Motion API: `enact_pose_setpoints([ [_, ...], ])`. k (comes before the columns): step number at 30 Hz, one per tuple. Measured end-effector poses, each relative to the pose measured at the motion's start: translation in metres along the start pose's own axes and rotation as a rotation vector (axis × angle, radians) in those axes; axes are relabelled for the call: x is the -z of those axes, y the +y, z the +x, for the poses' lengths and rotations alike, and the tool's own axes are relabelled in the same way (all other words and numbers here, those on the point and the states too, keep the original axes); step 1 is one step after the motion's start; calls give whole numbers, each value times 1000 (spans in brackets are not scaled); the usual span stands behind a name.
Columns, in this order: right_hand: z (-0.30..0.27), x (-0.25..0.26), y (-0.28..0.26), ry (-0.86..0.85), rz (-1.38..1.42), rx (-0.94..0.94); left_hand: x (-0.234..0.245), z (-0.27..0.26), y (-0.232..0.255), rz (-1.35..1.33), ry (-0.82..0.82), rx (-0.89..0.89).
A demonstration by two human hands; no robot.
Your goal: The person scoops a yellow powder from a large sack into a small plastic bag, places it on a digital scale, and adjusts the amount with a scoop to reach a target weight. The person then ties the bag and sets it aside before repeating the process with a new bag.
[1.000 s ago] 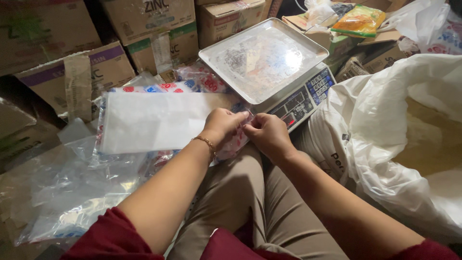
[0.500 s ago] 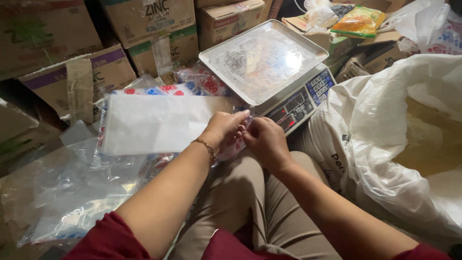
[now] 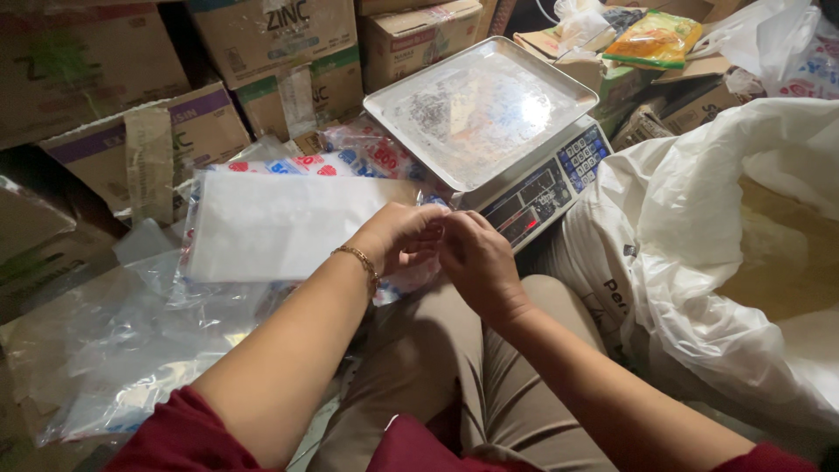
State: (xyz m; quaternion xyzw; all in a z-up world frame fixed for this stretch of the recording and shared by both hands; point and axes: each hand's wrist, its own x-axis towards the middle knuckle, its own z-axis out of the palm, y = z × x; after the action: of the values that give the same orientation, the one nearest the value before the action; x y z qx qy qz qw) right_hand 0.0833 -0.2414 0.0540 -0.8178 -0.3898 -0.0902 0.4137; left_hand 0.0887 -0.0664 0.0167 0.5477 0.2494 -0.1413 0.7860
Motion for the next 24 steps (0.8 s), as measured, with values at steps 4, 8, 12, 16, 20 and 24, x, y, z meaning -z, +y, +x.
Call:
enact_pose_setpoints([
  [4,0,5,4,56,84,3,3,10,-6,-152,-72,8],
  [8,6,13,11,7,60,-59,3,-3,-8,14,60,-213],
  [12,18,21,14,-20,-229,-31,5,-33,6,524,511,-579],
  [16,30,22,12,33,-199,78,5,-55,20,685,579,-728],
  [20,46,11,19,-97,4,129,-4,-58,19,675,539,-808],
  [24,63,-6,30,-324,-251,150,-6,-55,11,682,552,-796],
])
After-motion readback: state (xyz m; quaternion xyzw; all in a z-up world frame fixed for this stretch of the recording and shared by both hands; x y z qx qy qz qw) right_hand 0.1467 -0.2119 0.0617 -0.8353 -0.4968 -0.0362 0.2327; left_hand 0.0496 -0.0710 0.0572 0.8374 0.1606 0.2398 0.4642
